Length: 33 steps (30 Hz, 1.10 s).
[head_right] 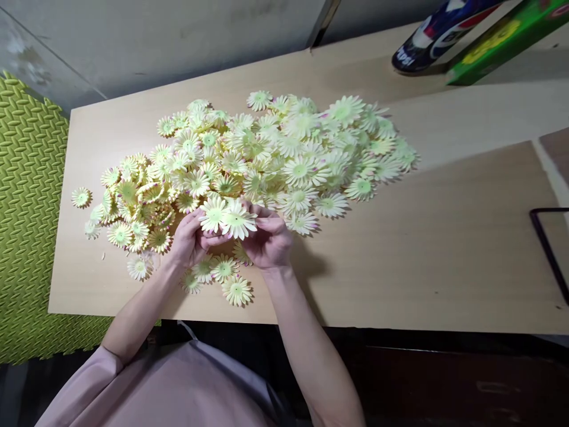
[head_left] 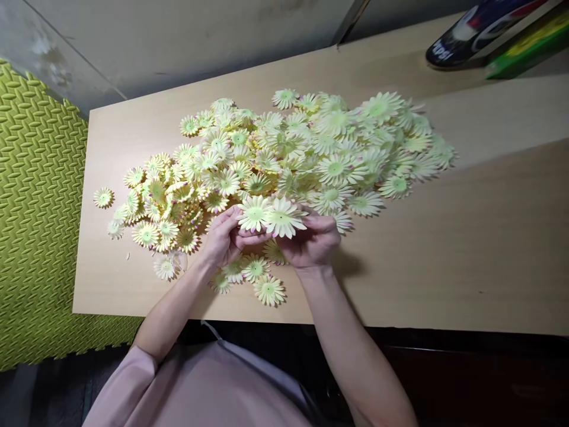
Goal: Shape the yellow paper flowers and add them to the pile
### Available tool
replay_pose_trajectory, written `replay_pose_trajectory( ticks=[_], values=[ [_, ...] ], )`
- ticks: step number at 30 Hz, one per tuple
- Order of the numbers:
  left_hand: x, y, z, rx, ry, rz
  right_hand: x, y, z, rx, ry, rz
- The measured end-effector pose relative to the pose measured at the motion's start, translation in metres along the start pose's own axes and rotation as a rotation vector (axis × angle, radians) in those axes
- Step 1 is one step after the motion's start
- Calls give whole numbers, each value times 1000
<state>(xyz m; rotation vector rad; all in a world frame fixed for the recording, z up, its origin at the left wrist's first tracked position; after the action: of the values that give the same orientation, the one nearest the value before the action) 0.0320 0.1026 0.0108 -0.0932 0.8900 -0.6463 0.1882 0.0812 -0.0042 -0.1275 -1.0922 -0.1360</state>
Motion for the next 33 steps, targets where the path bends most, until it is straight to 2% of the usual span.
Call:
replay_pose_trajectory(
  ticks=[3, 6, 10, 13, 16, 19, 23, 26, 29, 33],
  values=[
    [-6, 1, -7, -42, 143, 103, 8, 0, 6, -24, -61, -77],
    [-15, 1, -11, -92, 321, 304, 14, -2, 14, -22, -144, -197],
    [-21, -3, -8, -134, 520, 500, 8, -4, 24, -7, -256, -293],
    [-23, -7, -5, -174, 708, 647, 7, -7, 29, -15, -400, -424],
    [-24, -10, -2, -155, 847, 786, 12, -10, 33, -91, -593, -574],
    [-24, -11, -1, -151, 906, 867, 18, -11, 37, -108, -800, -636],
    [-24, -11, 1, -90, 905, 925, 20, -12, 41, 2, -838, -620],
    [-24, -12, 3, -34, 878, 912, 19, -12, 40, -5, -824, -606],
    [-24, -11, 2, -75, 776, 815, 15, -11, 36, -12, -799, -583],
    [-23, -8, -5, -174, 617, 651, 13, -10, 36, 43, -723, -608]
  ],
)
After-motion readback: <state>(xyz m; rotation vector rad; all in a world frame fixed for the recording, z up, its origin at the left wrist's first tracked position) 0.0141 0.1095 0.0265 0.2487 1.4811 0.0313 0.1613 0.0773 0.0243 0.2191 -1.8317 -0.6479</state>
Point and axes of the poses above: each hand's wrist, its own y-axis towards the middle knuckle, its own z-axis out of the palm, x = y × z, the point moved 4 cm from there along y, towards the middle knuckle, and after that the axes turned 1 degree about x, right-handed, at the moved point
